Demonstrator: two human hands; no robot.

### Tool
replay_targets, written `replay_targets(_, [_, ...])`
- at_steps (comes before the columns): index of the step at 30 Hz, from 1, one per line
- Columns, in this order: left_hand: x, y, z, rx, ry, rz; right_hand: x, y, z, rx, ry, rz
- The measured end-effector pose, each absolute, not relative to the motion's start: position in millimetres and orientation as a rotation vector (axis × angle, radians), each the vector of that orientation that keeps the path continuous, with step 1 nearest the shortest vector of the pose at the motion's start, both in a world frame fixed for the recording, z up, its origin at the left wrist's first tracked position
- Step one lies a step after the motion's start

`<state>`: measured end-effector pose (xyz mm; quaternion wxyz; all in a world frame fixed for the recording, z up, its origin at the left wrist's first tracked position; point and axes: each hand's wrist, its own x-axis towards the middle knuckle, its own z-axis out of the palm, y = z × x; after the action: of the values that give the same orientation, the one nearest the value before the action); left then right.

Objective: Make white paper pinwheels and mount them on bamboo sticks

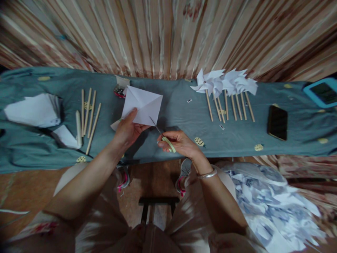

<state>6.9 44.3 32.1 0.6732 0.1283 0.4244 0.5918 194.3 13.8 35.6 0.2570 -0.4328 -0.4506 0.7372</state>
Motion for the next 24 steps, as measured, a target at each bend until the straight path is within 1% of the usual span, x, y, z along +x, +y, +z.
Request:
replay_targets(8, [12.6, 40.7, 35.8, 0.298, 0.963, 1.297, 191.9, 14.0, 39.6, -1.184, -1.229, 1.966])
replay_targets(16, [12.1, 42.0, 34.1, 0.301, 0.941, 1.327, 194.1, 14.0, 27.2, -1.144, -1.307, 1.885])
replay_targets(24, [13.6, 41.3, 34.3, 0.315, 0.98, 1.307, 195.8, 15.2, 30.2, -1.192, -1.345, 1.911])
